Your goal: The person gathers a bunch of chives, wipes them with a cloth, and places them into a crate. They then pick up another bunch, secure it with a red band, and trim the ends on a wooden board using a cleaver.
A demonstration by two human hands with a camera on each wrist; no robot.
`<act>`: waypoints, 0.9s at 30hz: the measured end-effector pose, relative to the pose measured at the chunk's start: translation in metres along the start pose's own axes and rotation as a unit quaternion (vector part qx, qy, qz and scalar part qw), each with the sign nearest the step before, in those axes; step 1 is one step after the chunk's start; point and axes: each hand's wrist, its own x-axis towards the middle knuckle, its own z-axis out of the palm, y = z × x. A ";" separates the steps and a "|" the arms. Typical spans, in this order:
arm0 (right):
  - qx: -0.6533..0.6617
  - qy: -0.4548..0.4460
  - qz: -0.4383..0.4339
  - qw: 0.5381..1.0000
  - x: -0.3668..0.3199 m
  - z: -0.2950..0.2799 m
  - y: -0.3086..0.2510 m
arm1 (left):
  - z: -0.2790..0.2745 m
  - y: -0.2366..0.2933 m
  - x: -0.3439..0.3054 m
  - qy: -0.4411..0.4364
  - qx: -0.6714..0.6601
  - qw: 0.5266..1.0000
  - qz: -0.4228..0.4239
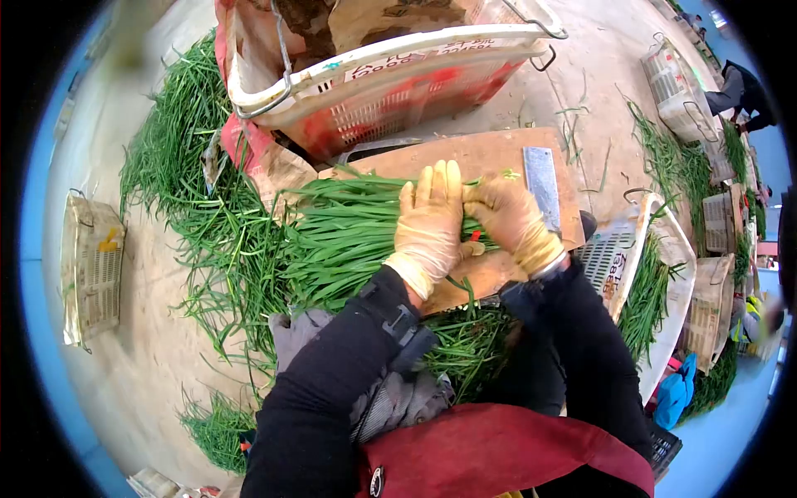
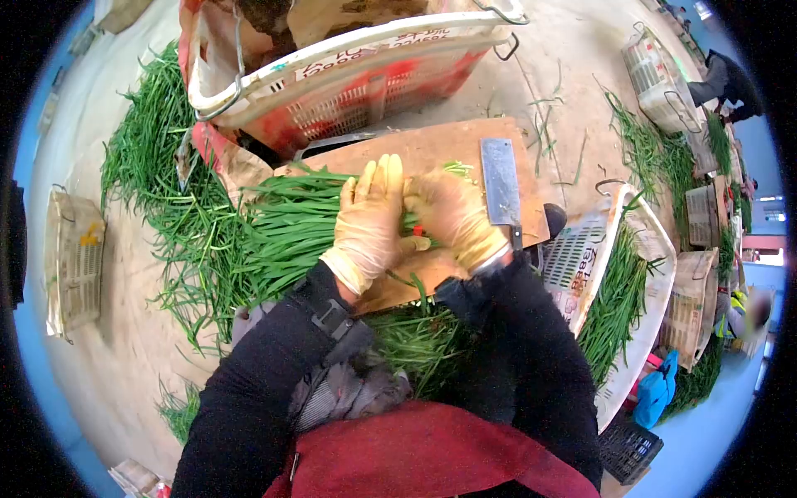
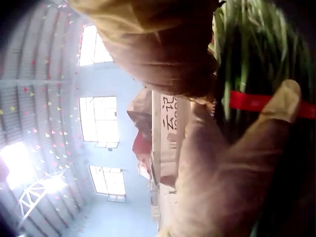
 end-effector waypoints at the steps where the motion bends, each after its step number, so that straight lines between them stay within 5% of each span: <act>1: -0.023 0.018 -0.029 0.999 -0.006 0.001 -0.009 | -0.001 0.000 0.002 -0.009 0.011 1.000 0.002; 5: 0.001 0.086 -0.013 0.996 -0.028 0.013 -0.017 | -0.009 0.000 0.014 -0.086 0.068 0.994 -0.004; 6: -0.020 0.080 -0.018 0.996 -0.032 0.015 -0.015 | -0.007 -0.002 0.015 -0.021 0.062 0.998 0.021; 9: -0.010 0.074 -0.017 0.997 -0.043 0.019 -0.013 | -0.009 -0.006 0.024 -0.143 0.005 0.989 0.027; 14: 0.059 0.134 0.022 0.989 -0.041 0.010 0.004 | -0.023 0.000 0.026 -0.178 -0.038 0.983 0.021; 18: -0.099 0.195 -0.048 0.975 -0.013 -0.025 0.017 | -0.014 -0.004 0.022 -0.136 -0.033 0.990 0.032; 22: -0.098 -0.013 0.156 0.983 0.007 -0.024 0.059 | -0.016 -0.002 0.020 -0.127 -0.029 0.991 0.038; 25: -0.095 -0.047 0.281 0.954 0.014 -0.019 0.055 | -0.007 -0.005 0.014 -0.076 -0.011 0.996 0.055; 27: -0.100 -0.016 0.247 0.964 0.015 -0.015 0.067 | -0.006 -0.005 0.018 -0.098 -0.007 0.994 0.051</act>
